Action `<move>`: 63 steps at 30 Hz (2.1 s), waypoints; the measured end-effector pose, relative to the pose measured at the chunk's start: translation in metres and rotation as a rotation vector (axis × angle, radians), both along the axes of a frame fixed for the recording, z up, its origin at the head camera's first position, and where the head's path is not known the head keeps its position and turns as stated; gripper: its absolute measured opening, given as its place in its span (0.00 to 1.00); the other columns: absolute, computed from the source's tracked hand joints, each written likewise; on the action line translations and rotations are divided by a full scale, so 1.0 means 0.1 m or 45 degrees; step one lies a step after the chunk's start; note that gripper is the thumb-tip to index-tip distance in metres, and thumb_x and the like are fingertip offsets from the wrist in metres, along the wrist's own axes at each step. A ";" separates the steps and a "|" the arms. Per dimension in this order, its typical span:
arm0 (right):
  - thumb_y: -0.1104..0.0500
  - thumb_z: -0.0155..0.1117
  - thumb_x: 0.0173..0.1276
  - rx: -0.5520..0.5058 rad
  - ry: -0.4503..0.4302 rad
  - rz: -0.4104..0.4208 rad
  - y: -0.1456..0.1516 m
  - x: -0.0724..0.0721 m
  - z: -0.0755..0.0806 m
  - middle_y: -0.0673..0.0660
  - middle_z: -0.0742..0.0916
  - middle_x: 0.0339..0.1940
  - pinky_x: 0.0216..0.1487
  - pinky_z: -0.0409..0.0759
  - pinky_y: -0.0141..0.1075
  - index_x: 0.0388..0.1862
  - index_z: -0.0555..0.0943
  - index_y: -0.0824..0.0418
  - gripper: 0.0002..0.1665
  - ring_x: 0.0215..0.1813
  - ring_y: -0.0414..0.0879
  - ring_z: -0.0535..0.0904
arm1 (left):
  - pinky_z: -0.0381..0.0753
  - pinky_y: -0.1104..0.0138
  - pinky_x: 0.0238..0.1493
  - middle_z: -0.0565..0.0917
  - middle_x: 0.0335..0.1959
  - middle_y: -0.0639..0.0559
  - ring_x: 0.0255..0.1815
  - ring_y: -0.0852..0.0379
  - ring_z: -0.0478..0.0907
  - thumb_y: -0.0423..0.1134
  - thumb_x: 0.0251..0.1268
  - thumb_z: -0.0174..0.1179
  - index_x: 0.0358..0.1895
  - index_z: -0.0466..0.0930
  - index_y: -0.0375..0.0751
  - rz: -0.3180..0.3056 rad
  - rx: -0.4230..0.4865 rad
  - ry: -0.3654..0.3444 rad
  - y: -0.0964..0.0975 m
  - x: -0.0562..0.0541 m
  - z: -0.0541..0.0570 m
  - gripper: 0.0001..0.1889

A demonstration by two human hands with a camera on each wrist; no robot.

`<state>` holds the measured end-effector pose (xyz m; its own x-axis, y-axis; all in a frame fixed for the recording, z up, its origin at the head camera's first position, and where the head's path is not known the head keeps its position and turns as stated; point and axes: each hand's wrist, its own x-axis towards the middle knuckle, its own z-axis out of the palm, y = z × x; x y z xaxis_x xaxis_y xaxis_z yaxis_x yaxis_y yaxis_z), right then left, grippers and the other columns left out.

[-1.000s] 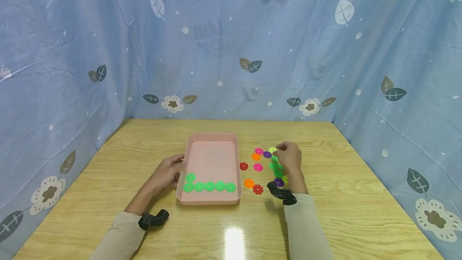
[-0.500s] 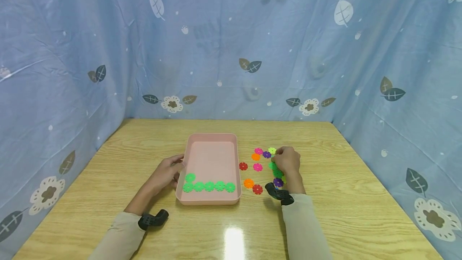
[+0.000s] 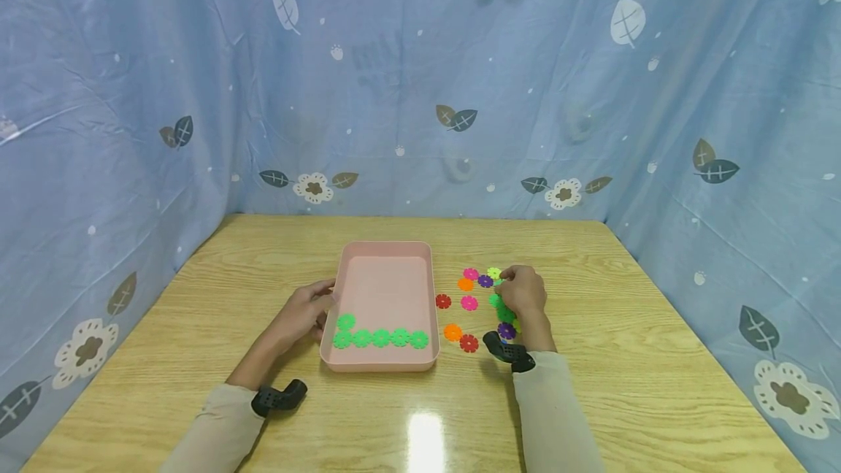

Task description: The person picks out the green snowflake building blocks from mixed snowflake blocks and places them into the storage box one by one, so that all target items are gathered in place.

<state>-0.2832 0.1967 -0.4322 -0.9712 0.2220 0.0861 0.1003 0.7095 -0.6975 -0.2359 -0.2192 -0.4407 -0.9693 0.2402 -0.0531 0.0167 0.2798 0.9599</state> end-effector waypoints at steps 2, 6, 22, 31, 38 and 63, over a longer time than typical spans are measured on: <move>0.64 0.70 0.66 -0.011 0.000 0.011 0.01 0.00 0.01 0.66 0.88 0.44 0.43 0.77 0.51 0.45 0.86 0.67 0.11 0.40 0.58 0.83 | 0.82 0.65 0.21 0.74 0.59 0.33 0.24 0.54 0.78 0.41 0.82 0.47 0.79 0.56 0.32 -0.002 0.001 0.001 0.00 0.00 0.00 0.29; 0.63 0.68 0.67 -0.033 -0.016 0.040 0.03 -0.01 0.02 0.64 0.88 0.41 0.39 0.77 0.48 0.41 0.86 0.66 0.07 0.35 0.54 0.82 | 0.82 0.66 0.21 0.73 0.60 0.33 0.24 0.53 0.78 0.41 0.82 0.47 0.79 0.56 0.33 -0.005 0.010 -0.008 0.00 0.00 0.00 0.29; 0.64 0.60 0.74 -0.247 -0.038 0.103 0.04 0.07 0.28 0.63 0.80 0.46 0.43 0.76 0.44 0.42 0.79 0.65 0.04 0.46 0.56 0.74 | 0.81 0.66 0.20 0.74 0.59 0.33 0.23 0.55 0.77 0.40 0.82 0.47 0.79 0.57 0.33 -0.008 0.019 -0.014 0.01 0.00 0.00 0.28; 0.63 0.64 0.73 -0.237 0.080 0.066 0.00 0.05 0.36 0.62 0.84 0.41 0.37 0.76 0.40 0.43 0.81 0.67 0.06 0.41 0.54 0.77 | 0.82 0.65 0.20 0.74 0.59 0.33 0.23 0.54 0.78 0.41 0.82 0.48 0.78 0.57 0.33 -0.009 0.015 -0.014 0.00 0.00 -0.01 0.29; 0.64 0.65 0.70 -0.326 0.190 0.117 -0.09 0.08 0.47 0.60 0.83 0.32 0.32 0.79 0.35 0.42 0.82 0.67 0.06 0.33 0.54 0.80 | 0.82 0.65 0.20 0.74 0.58 0.33 0.24 0.54 0.78 0.41 0.82 0.48 0.78 0.58 0.33 -0.005 0.002 -0.005 0.00 0.00 -0.01 0.29; 0.67 0.64 0.69 -0.461 0.349 0.419 -0.69 0.16 0.67 0.60 0.84 0.29 0.33 0.85 0.38 0.41 0.85 0.67 0.05 0.34 0.60 0.83 | 0.80 0.67 0.19 0.74 0.58 0.33 0.23 0.57 0.76 0.41 0.82 0.48 0.78 0.57 0.33 -0.009 0.027 -0.019 0.01 0.00 0.01 0.29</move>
